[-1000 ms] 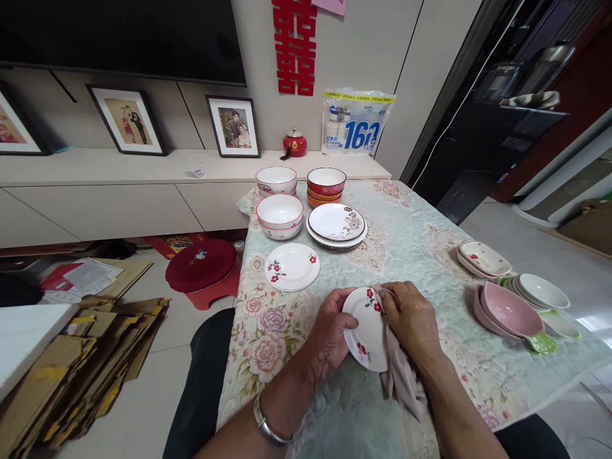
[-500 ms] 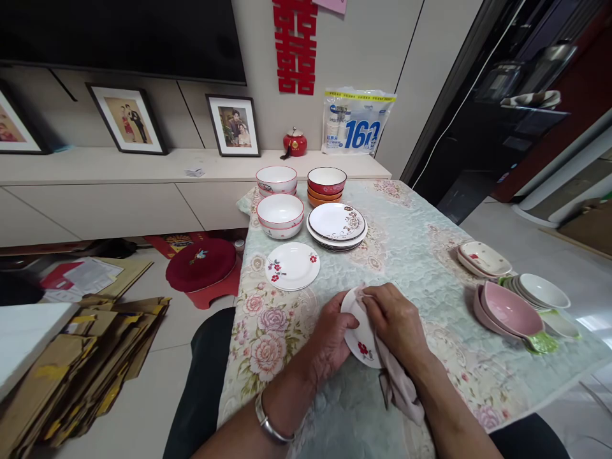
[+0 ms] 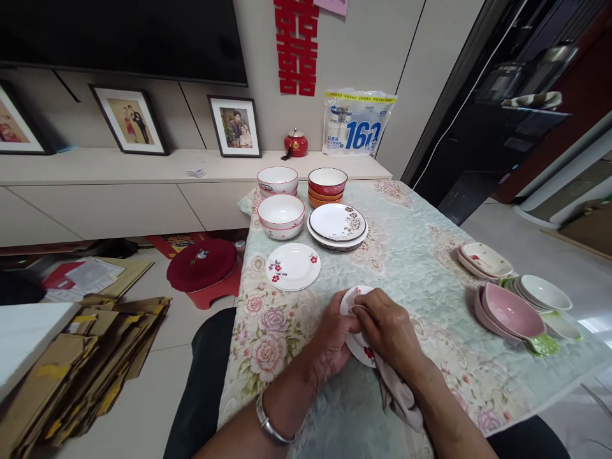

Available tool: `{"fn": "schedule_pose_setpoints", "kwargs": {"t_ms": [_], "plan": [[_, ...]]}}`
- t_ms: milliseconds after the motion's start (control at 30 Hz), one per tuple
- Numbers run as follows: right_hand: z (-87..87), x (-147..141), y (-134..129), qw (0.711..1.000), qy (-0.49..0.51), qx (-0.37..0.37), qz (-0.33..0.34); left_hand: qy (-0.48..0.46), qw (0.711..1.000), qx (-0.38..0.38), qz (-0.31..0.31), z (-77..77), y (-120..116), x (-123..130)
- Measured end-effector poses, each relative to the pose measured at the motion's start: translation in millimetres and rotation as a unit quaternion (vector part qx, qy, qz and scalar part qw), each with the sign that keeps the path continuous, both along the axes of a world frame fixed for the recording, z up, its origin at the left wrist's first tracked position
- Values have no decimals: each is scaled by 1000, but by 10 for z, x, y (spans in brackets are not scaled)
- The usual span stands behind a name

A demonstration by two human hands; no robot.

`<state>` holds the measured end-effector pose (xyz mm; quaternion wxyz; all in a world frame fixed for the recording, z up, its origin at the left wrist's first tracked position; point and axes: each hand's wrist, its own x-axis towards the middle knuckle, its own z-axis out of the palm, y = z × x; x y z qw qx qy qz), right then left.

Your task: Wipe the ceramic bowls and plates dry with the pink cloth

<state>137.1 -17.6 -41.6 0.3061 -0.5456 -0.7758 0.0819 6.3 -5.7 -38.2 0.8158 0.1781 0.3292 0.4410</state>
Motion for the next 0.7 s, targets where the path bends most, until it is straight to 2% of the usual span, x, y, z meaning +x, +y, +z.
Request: {"fn": "schedule_pose_setpoints", "kwargs": {"t_ms": [67,100,200,333,433,533,700], "plan": [[27,-8,-5,999,4,-9,44,-13,1000,8,-3,-8,0,8],[34,3,-2,999,-1,-12,44,-17,1000,8,-1,-11,3,11],[33,73,15,999,-39,-9,-31,-14,1000,-5,11,-11,17,7],[23,141,20,982,-110,-14,-150,22,999,-5,29,13,37,-23],[17,119,8,968,-151,-29,-197,45,998,4,42,38,41,-41],[12,63,-1,980,-117,-24,-159,60,997,-7,43,58,29,-41],[44,-8,-10,999,-24,-21,16,39,999,4,12,41,4,-16]]}}
